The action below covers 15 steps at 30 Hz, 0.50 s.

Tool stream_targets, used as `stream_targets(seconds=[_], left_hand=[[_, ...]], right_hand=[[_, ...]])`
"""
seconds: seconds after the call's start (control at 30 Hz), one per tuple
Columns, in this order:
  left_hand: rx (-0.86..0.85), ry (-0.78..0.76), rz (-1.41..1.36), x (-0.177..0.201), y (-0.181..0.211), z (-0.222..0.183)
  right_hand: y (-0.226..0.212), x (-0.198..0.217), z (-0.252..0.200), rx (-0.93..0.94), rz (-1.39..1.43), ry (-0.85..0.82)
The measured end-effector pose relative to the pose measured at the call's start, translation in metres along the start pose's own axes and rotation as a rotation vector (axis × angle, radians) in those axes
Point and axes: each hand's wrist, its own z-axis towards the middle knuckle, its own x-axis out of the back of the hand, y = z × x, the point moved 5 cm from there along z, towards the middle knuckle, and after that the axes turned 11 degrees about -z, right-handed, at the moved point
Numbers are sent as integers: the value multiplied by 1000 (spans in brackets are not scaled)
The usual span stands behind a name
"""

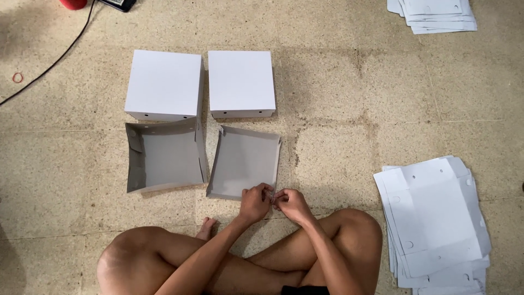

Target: Assembling white cardboard boxes by folding flat sheets and tucking in tabs.

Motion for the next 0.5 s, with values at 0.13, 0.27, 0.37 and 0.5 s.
stream_targets(seconds=[0.13, 0.27, 0.37, 0.5], left_hand=[[-7, 13, 13, -2, -7, 0], [-40, 11, 46, 1, 0, -3], [-37, -6, 62, 3, 1, -3], [-22, -40, 74, 4, -3, -3]], right_hand=[[1, -4, 1, 27, 11, -30], [-4, -4, -1, -11, -24, -42], [-18, -2, -9, -3, -50, -49], [-26, -1, -18, 64, -104, -55]])
